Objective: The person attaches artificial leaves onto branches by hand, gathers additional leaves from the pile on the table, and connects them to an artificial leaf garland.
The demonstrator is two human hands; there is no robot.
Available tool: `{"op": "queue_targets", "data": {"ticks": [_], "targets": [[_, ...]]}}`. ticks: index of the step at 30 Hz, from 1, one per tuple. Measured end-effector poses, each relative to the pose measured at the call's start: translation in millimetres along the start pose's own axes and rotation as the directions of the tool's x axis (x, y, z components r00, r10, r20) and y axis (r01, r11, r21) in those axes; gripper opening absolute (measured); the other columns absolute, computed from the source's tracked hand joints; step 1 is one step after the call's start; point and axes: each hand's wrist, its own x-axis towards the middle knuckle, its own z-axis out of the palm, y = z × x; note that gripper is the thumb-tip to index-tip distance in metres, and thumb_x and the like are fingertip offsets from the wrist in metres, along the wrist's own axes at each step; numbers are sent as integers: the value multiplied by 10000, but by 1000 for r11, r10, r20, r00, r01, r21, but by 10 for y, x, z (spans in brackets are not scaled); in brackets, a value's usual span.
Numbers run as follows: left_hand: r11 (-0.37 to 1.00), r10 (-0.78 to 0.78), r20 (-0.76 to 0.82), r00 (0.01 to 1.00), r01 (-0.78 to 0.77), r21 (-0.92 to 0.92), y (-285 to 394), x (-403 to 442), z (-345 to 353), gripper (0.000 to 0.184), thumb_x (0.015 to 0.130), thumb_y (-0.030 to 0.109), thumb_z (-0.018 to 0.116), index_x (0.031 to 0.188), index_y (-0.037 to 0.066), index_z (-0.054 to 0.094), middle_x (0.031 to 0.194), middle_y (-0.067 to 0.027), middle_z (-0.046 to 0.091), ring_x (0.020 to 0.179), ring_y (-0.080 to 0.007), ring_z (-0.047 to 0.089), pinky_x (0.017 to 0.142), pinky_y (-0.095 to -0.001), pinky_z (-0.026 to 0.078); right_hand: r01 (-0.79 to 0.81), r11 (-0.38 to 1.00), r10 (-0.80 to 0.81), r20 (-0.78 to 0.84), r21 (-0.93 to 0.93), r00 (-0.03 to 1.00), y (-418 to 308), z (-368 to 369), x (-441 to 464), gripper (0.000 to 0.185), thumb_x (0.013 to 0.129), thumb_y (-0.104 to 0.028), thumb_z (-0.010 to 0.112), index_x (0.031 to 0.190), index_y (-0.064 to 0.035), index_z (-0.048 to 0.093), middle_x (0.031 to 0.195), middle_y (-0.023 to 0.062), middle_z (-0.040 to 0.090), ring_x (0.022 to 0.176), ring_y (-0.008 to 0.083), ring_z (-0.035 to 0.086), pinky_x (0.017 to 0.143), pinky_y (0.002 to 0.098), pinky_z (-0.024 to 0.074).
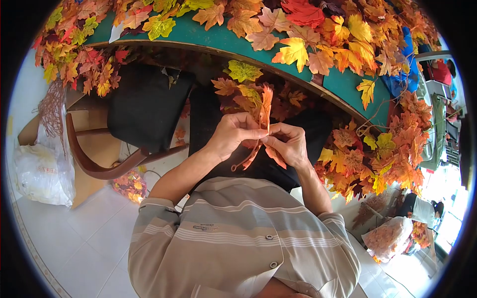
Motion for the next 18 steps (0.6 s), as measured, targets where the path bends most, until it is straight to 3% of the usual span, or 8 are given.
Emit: {"op": "queue_targets", "data": {"ticks": [7,11,14,15,18], "targets": [[999,-20,19,1000,21,-34,38,16,50,142,784,50,757,763,36,618,721,-39,631,616,-106,576,597,-235,452,20,999,-20,6,-36,1000,23,-26,-21,47,865,-6,680,890,29,661,731,90,690,510,59,559,439,209,435],[999,-33,42,999,34,-24,29,21,47,142,791,42,743,758,38,606,713,-45,627,601,-114,572,595,-237,450,74,995,-76,20,62,997,10,17,-34,23,876,18,653,890,37,653,722,98,668,479,65,535,378,195,373],[986,-143,125,982,152,-64,22,30,7,154,792,45,737,745,41,591,740,-56,627,630,-122,582,596,-242,450,12,997,-15,49,76,999,89,-31,-38,22,879,16,649,883,37,656,734,97,671,477,67,536,372,194,363],[974,-184,172,968,203,-102,-5,51,-29,153,801,62,726,748,50,583,791,-64,630,685,-141,600,616,-275,465,82,991,-87,40,105,995,81,5,-36,38,874,2,661,873,40,661,724,88,665,470,67,533,371,203,368],[910,-317,318,894,381,-164,-215,180,-250,122,825,93,701,789,55,591,851,-62,632,760,-158,609,663,-302,473,-68,991,59,74,118,995,234,-22,13,48,861,-14,682,862,32,670,719,70,660,518,66,555,414,214,405]]}}
